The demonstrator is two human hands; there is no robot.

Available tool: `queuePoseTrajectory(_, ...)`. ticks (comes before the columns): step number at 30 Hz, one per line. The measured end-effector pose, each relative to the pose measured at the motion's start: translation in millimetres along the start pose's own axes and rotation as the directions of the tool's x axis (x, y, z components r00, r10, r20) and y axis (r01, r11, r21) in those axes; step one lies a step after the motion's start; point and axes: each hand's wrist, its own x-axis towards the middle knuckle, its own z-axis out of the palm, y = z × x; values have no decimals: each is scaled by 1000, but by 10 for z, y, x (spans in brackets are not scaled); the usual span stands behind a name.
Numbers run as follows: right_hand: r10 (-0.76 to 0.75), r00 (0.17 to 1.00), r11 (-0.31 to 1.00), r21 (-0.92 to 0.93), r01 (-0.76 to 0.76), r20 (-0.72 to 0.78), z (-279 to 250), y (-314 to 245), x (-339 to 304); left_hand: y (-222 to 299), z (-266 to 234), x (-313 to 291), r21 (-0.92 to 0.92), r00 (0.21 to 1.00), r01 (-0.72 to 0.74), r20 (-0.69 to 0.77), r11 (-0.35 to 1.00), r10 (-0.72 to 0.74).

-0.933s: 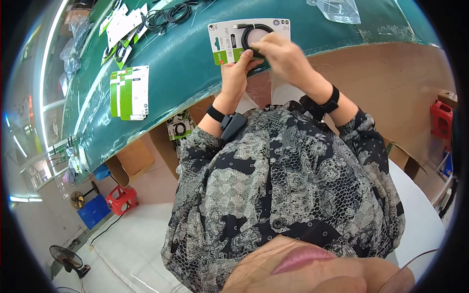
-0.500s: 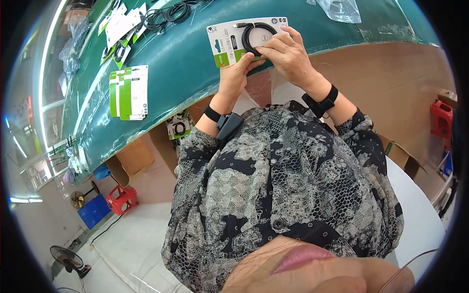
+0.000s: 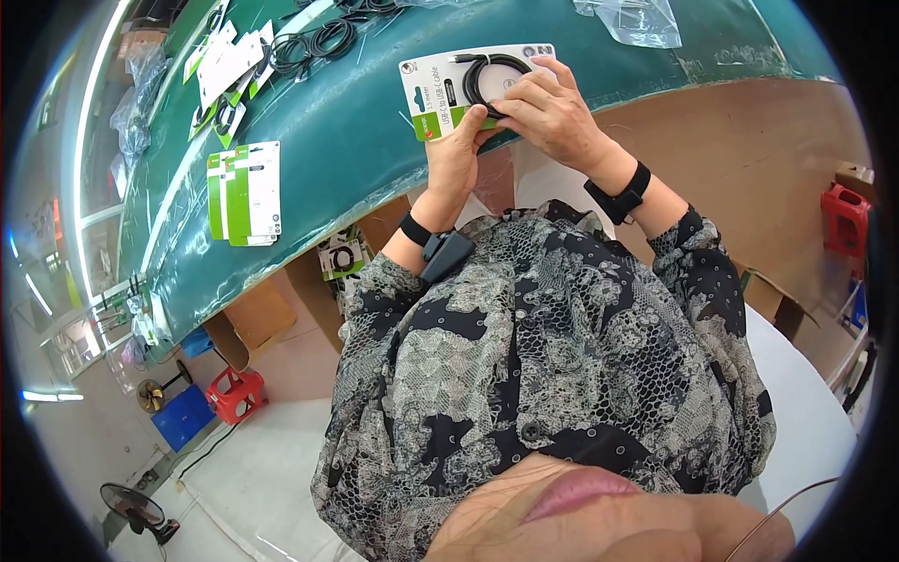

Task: The person picks up a USB cable and a cardboard backing, then threads a plastic tie through the backing and around the cable to secure them together. After pulling the tie tight, the person sets the assembly aside and repeats the process with another cable and backing.

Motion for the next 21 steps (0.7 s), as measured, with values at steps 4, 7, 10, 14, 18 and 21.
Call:
queuePoseTrajectory(4, -9, 1000, 1000, 0, 9, -8, -29, 14, 12, 8, 32, 11, -19, 999, 36, 24, 999, -35)
queuePoseTrajectory(7, -25, 1000, 1000, -13, 25, -11, -33, 59, 12, 94, 76, 0, -18, 995, 62, 79, 998, -61)
queuePoseTrajectory(10, -37, 999, 999, -14, 37, -16, -17, 110, 9, 55, 59, 14, 11, 995, 54, 87, 999, -54)
queuePoseTrajectory(14, -57, 998, 997, -60, 57, 0, -60, 74, -2, -9, -3, -6, 35, 998, -2, 60, 999, 0)
queuePoseTrajectory(18, -81, 996, 993, -84, 78, -39, -49, 139, 23, -20, 55, 33, 26, 999, -48, 17, 998, 48)
queuePoseTrajectory(21, 4, 998, 999, -39, -7, -64, 19, 167, 15, 34, 184, 115, 27, 1000, -18, 8, 999, 17)
